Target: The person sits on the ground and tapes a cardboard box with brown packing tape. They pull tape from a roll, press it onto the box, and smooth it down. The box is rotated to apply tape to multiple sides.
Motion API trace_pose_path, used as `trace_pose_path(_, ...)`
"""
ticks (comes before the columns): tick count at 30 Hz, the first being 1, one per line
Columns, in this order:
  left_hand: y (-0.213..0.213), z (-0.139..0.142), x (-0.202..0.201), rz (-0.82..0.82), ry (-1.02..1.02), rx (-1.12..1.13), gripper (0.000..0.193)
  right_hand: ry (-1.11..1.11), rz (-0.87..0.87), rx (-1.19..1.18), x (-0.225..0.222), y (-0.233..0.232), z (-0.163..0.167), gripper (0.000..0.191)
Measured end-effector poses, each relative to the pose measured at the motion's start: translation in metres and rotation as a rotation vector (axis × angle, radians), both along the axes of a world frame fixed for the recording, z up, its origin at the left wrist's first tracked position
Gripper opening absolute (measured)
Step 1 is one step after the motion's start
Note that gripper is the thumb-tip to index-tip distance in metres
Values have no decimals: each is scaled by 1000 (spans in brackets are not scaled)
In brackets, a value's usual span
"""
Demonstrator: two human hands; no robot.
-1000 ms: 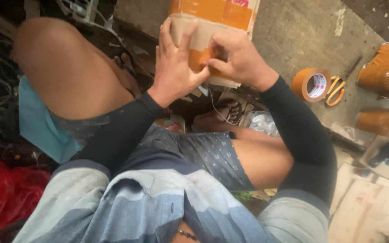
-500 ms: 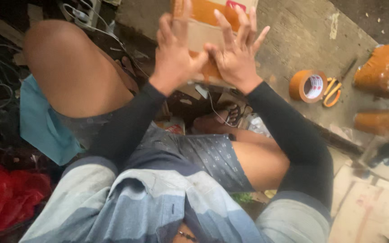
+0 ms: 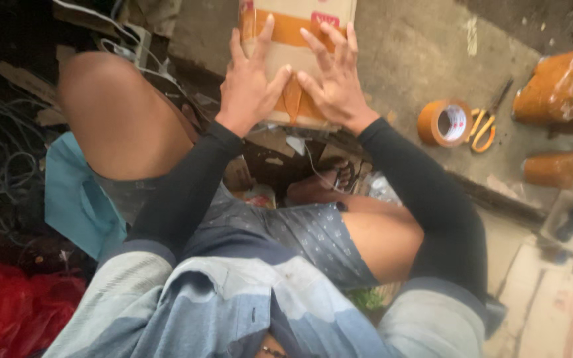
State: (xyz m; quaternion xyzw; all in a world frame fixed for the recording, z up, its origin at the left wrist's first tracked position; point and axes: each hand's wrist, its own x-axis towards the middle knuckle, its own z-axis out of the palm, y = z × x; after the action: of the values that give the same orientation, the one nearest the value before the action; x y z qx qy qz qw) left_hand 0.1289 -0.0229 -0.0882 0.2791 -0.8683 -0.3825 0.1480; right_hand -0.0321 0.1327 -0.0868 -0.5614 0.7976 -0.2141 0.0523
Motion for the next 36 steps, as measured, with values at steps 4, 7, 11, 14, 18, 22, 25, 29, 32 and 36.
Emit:
trace_pose_path(4, -6, -6, 2, -38, 69, -10, 76, 37, -81, -23, 0, -3, -1, 50)
trace_pose_path(7, -20, -7, 9, -238, 122, 21, 106, -4, 27, -27, -2, -2, 7, 66)
trace_pose_path(11, -29, -8, 11, -296, 94, 48, 133, -68, 18, -25, 2, -1, 11, 70)
trace_pose_path(14, -26, -13, 8, -312, -52, 24, 127, -26, -65, -25, 3, -2, 5, 55)
trace_pose_path(18, -18, -22, 10, -255, 98, 34, 118, -5, -62, -45, -4, 1, -2, 63)
trace_pose_path(22, -23, -28, 7, -126, 209, 77, 105, -46, -15, -143, -12, 0, -10, 70)
trace_pose_path(25, -28, -36, 5, 54, 480, 509, 92, -331, -224, -338, -19, -6, -16, 64)
trace_pose_path(29, -24, -52, 8, 283, 355, 701, 65, -854, -380, -309, -26, -8, -15, 79)
trace_pose_path(32, -6, -60, 13, 201, 236, 650, 70, -1171, -397, -262, -24, -2, -2, 69)
trace_pose_path(36, 70, -60, 31, 259, 291, 598, 72, -1012, -432, -30, -36, 23, 34, 66)
